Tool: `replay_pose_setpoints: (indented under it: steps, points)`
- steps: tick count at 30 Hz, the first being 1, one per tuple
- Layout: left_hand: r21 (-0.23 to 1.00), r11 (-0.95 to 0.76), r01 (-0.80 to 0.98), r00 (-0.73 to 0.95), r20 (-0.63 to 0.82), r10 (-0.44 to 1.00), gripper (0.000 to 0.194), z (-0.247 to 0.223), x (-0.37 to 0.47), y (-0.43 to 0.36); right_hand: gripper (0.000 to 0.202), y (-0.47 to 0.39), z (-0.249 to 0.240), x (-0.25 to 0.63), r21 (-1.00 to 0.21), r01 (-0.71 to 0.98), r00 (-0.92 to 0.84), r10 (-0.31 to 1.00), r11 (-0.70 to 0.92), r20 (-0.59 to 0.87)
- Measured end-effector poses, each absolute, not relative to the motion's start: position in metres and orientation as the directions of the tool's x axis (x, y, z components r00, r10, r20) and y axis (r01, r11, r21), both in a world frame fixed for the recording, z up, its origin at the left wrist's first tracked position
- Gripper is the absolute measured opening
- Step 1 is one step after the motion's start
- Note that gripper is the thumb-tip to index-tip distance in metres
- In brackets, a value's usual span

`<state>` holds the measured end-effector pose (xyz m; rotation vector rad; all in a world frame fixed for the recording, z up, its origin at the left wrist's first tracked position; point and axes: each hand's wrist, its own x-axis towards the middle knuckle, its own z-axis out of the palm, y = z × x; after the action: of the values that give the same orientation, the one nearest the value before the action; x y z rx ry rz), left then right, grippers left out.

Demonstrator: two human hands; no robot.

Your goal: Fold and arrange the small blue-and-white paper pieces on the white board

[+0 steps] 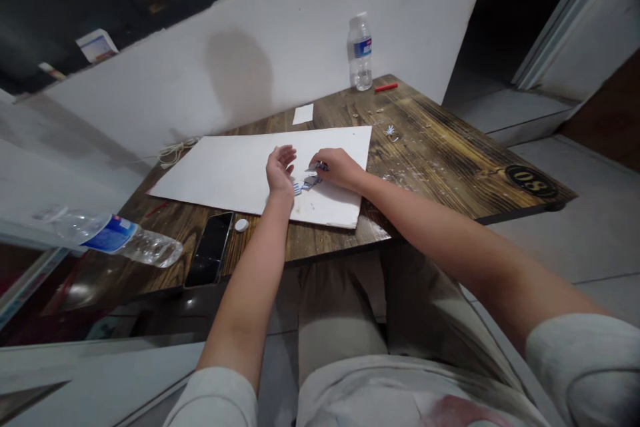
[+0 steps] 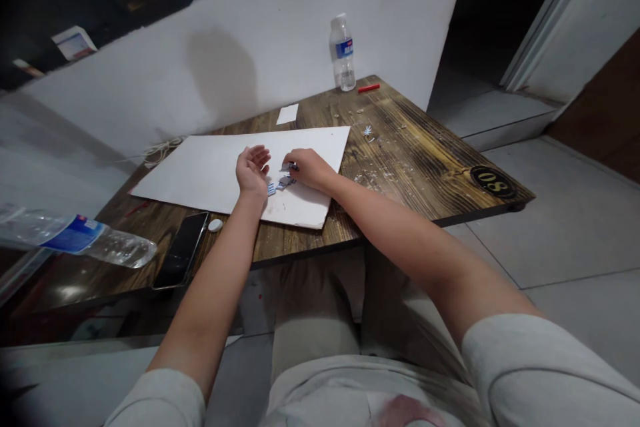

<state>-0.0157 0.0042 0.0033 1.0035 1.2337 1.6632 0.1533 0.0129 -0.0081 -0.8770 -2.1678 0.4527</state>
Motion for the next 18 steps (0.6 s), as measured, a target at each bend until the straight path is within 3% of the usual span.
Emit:
replay_pose_setpoints:
  steps: [7, 11, 18]
  points:
    - [0.971, -0.191, -0.145, -0.342, 0.132, 0.931, 0.040, 0.001, -0.018, 0.006, 0.017, 0.026, -0.011, 0.152, -0.797, 0.145, -0.262, 0.799, 0.587, 0.541]
    - [0.969, -0.192, -0.154, -0.341, 0.131, 0.931, 0.041, 0.002, -0.018, 0.006, 0.022, 0.025, -0.011, 0.150, -0.813, 0.008, -0.285, 0.781, 0.582, 0.556]
    - [0.968, -0.194, -0.157, -0.349, 0.129, 0.928, 0.040, 0.004, -0.017, 0.003, 0.042, 0.020, -0.007, 0.152, -0.816, -0.066, -0.368, 0.746, 0.574, 0.555]
